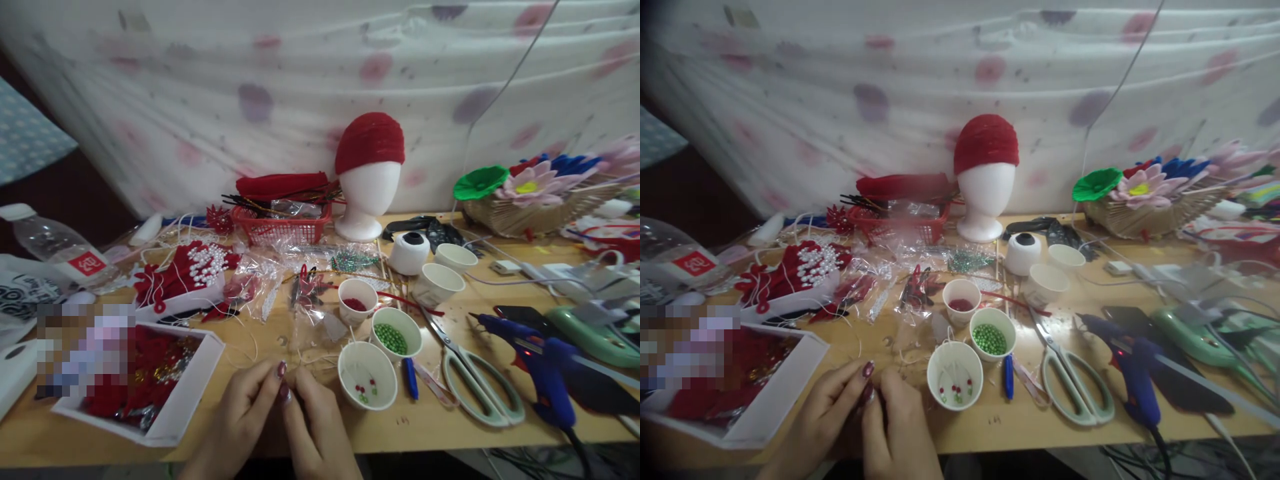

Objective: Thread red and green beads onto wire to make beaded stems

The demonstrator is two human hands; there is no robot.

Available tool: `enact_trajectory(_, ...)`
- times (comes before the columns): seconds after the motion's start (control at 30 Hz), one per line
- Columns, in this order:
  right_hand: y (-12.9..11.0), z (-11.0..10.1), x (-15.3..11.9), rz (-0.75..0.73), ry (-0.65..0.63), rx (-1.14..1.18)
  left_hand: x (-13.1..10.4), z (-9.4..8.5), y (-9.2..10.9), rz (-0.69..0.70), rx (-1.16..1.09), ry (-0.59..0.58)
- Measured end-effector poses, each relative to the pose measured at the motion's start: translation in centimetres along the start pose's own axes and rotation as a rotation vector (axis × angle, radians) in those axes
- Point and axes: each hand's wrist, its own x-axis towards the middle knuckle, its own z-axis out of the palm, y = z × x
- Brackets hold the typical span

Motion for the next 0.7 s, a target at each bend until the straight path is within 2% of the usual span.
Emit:
enact_trajectory(0.1, 0.1, 0.0, -0.1, 0.003, 0.002, 0.001, 0.0, -0.1, 0.3, -0.050, -0.044, 0.019)
enact_trajectory(0.27, 0.4, 0.7, -0.6, 0.023, 0.078, -0.003, -0.3, 0.0, 1.2, -0.127, -0.100, 0.071)
enact_trajectory(0.37, 0.7, 0.8, -0.6, 0.027, 0.058, -0.025, -0.4, 0.2, 1.5, -0.158, -0.102, 0.116)
enact_trajectory(0.53, 0.6, 0.4, -0.4, -0.008, 0.035, -0.038, -0.3, 0.3, 1.2, -0.158, -0.131, 0.119)
enact_trajectory(0.63, 0.4, 0.2, -0.3, -0.018, 0.022, -0.026, -0.1, 0.1, 0.8, -0.126, -0.108, 0.051)
enact_trajectory(0.7, 0.3, 0.1, -0.2, -0.011, 0.015, -0.028, -0.1, 0.1, 0.7, -0.116, -0.099, 0.048)
